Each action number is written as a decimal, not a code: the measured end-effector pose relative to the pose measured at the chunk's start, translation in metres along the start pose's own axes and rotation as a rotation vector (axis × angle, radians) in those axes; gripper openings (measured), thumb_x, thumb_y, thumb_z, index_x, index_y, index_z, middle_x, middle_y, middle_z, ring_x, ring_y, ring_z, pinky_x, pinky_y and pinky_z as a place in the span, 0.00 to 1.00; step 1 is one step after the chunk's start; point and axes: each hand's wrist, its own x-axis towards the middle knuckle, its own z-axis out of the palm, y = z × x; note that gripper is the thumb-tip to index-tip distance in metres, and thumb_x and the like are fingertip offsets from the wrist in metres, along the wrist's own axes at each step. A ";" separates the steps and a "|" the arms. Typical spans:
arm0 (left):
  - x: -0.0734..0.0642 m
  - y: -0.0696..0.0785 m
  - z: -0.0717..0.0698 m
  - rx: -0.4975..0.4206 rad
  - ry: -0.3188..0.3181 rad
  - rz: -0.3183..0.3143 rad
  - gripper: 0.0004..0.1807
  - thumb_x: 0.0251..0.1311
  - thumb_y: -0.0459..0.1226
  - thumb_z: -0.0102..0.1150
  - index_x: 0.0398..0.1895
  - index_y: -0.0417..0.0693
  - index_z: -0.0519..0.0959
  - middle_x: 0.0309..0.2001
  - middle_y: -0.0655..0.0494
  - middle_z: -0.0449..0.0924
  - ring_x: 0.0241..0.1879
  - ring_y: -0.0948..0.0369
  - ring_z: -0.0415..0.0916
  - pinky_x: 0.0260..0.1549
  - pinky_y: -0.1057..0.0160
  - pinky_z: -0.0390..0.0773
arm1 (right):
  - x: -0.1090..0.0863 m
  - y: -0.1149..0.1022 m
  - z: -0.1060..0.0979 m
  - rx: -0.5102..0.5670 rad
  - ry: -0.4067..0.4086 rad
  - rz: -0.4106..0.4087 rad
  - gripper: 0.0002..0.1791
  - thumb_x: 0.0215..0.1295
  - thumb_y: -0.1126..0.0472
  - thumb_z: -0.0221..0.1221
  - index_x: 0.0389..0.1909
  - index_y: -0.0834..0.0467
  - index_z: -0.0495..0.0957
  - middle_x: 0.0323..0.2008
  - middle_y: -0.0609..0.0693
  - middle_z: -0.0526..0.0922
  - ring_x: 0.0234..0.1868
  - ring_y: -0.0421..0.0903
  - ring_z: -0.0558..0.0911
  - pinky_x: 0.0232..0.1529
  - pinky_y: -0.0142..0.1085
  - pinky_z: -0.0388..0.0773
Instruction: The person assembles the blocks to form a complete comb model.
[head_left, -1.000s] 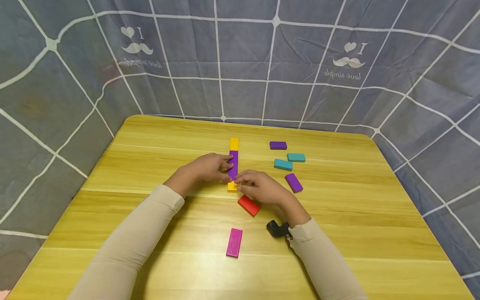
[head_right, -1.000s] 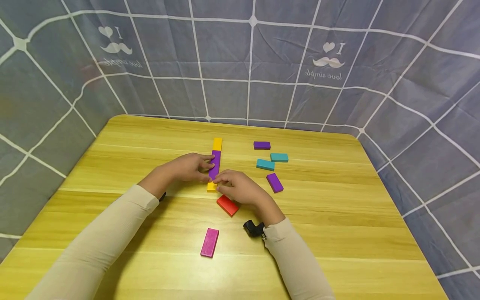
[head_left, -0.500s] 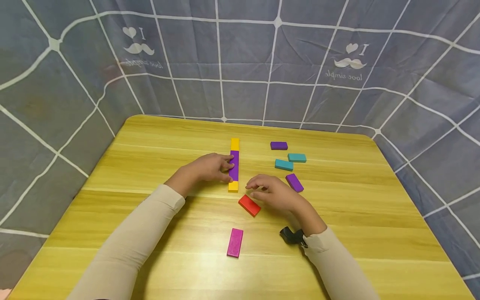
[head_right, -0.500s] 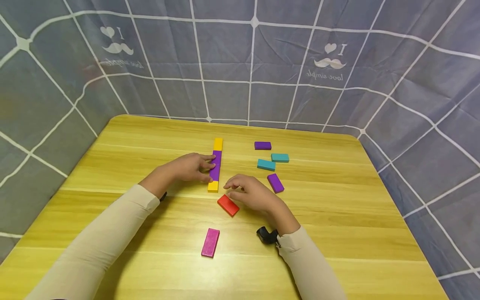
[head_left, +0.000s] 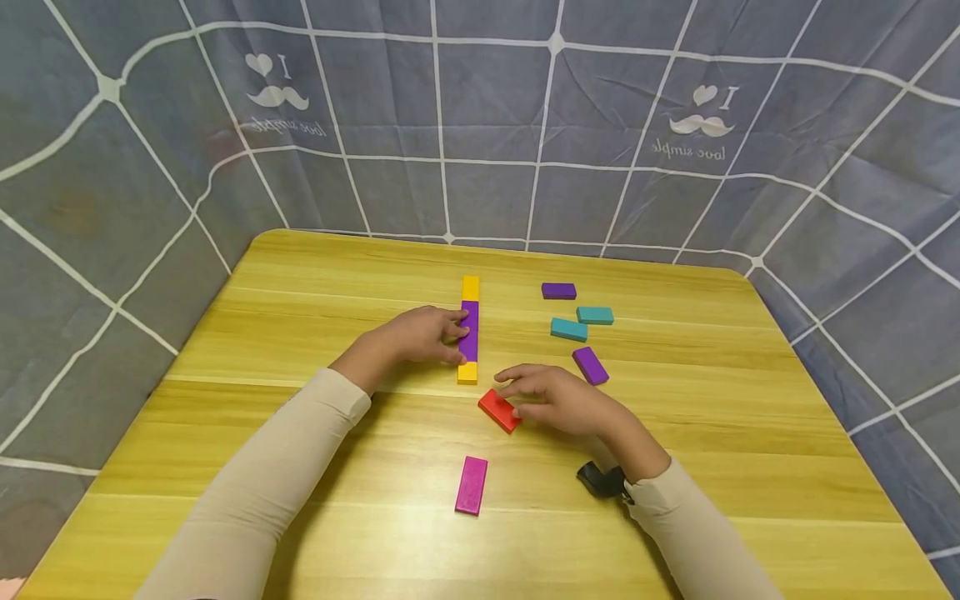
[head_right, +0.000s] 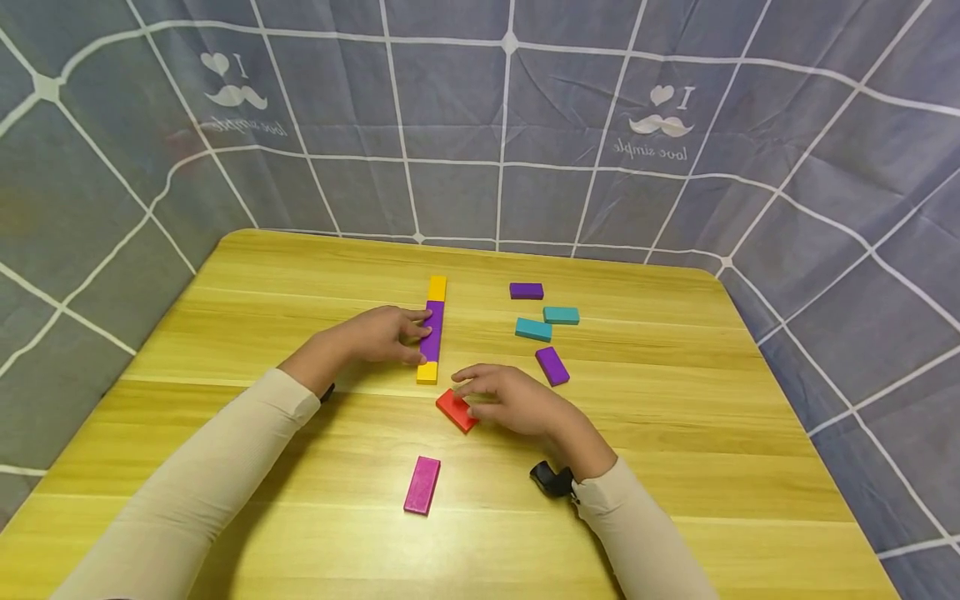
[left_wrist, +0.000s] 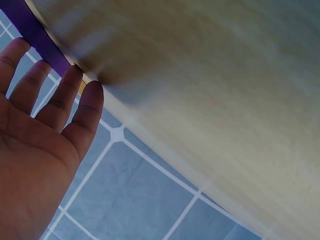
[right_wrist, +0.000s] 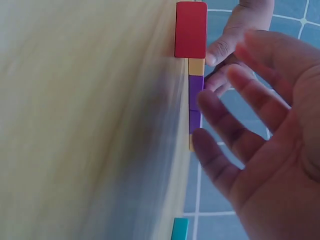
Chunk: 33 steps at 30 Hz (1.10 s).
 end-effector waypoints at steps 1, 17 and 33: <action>0.000 0.000 0.000 -0.002 -0.001 -0.003 0.33 0.62 0.50 0.65 0.66 0.44 0.74 0.74 0.49 0.60 0.71 0.45 0.59 0.69 0.50 0.59 | -0.001 0.001 0.000 -0.003 -0.014 -0.004 0.19 0.70 0.62 0.60 0.61 0.55 0.80 0.66 0.47 0.73 0.69 0.48 0.68 0.67 0.46 0.66; -0.001 0.005 -0.003 -0.015 -0.009 -0.001 0.33 0.62 0.50 0.65 0.66 0.43 0.73 0.74 0.49 0.59 0.71 0.46 0.59 0.70 0.51 0.59 | -0.004 0.007 0.002 -0.050 -0.077 -0.025 0.23 0.69 0.59 0.62 0.65 0.52 0.77 0.70 0.43 0.69 0.72 0.46 0.64 0.69 0.47 0.62; -0.001 0.006 -0.001 -0.015 -0.002 -0.006 0.33 0.62 0.50 0.65 0.66 0.44 0.73 0.74 0.49 0.59 0.72 0.46 0.59 0.70 0.50 0.58 | -0.001 0.009 0.008 -0.083 -0.052 -0.037 0.19 0.68 0.59 0.63 0.60 0.50 0.81 0.66 0.41 0.74 0.66 0.44 0.69 0.65 0.42 0.68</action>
